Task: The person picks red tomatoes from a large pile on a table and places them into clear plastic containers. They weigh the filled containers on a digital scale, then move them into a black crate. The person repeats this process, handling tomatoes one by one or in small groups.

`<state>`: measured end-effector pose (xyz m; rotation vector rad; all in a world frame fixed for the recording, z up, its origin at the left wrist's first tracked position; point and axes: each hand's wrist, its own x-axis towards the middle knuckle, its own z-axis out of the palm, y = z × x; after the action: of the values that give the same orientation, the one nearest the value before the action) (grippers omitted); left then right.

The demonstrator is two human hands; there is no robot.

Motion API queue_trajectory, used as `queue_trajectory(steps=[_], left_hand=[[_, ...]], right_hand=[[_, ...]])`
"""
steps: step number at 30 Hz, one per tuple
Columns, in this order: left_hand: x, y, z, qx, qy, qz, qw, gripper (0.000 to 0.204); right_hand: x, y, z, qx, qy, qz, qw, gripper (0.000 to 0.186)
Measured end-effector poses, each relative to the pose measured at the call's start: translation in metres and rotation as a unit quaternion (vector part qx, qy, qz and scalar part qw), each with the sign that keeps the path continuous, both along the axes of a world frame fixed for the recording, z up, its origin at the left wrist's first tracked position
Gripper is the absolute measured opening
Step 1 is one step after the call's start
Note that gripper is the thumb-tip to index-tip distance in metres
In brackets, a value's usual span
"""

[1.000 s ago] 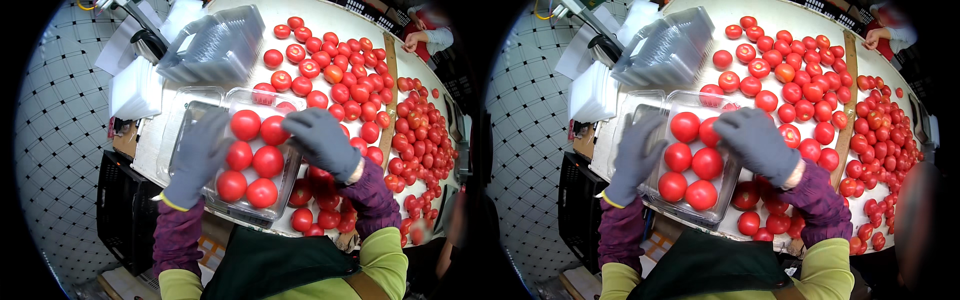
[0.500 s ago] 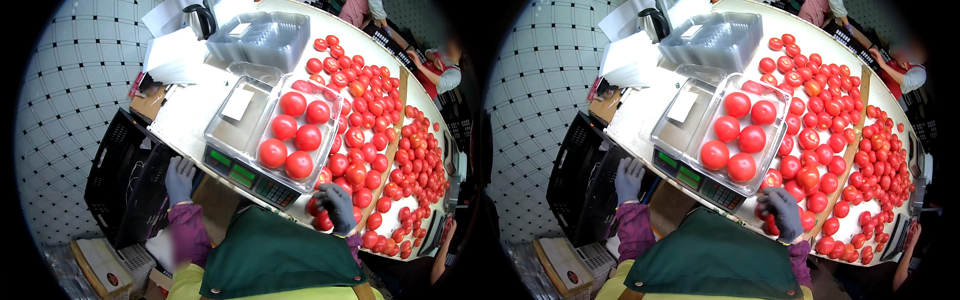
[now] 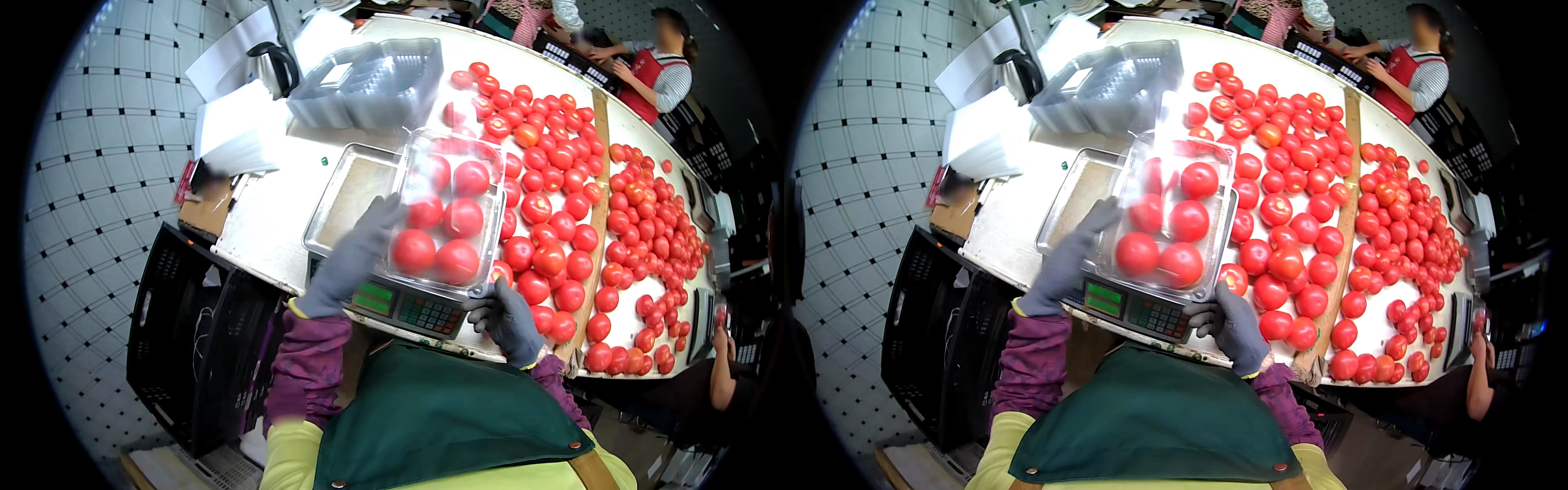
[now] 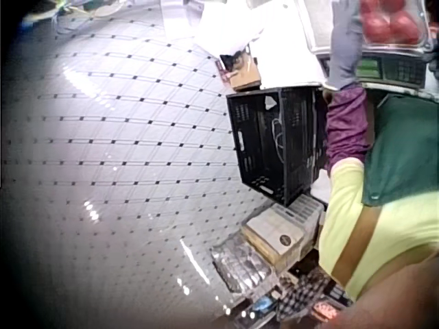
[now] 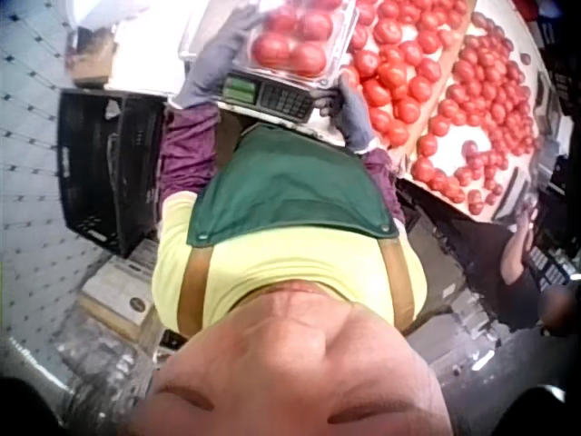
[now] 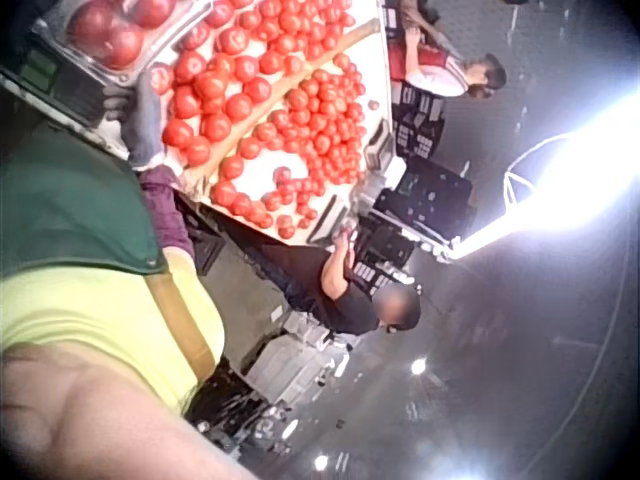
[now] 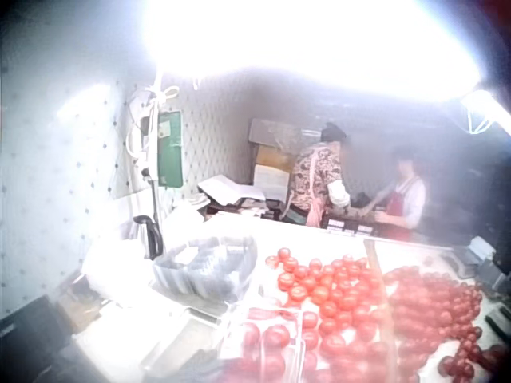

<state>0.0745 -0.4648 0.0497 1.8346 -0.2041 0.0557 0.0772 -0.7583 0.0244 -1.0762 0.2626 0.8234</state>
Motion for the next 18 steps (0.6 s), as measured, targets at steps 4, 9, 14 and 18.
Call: queue_trajectory(steps=[4, 9, 14, 18], left_hand=[[0.017, -0.040, 0.002, 0.344, -0.019, -0.002, 0.939, 0.045], [0.018, -0.047, -0.007, 0.368, -0.058, 0.023, 0.928, 0.043], [0.016, -0.056, -0.006, 0.407, -0.060, 0.053, 0.910, 0.043], [0.010, -0.062, -0.006, 0.415, -0.047, 0.084, 0.905, 0.042]], right_hand=[[0.003, 0.012, 0.008, -0.047, -0.034, -0.008, 0.998, 0.031], [0.007, 0.015, 0.000, -0.144, -0.091, 0.017, 0.985, 0.023], [0.029, -0.009, 0.002, -0.113, -0.110, 0.158, 0.975, 0.032], [0.140, -0.010, 0.015, -0.202, -0.240, 0.201, 0.928, 0.047]])
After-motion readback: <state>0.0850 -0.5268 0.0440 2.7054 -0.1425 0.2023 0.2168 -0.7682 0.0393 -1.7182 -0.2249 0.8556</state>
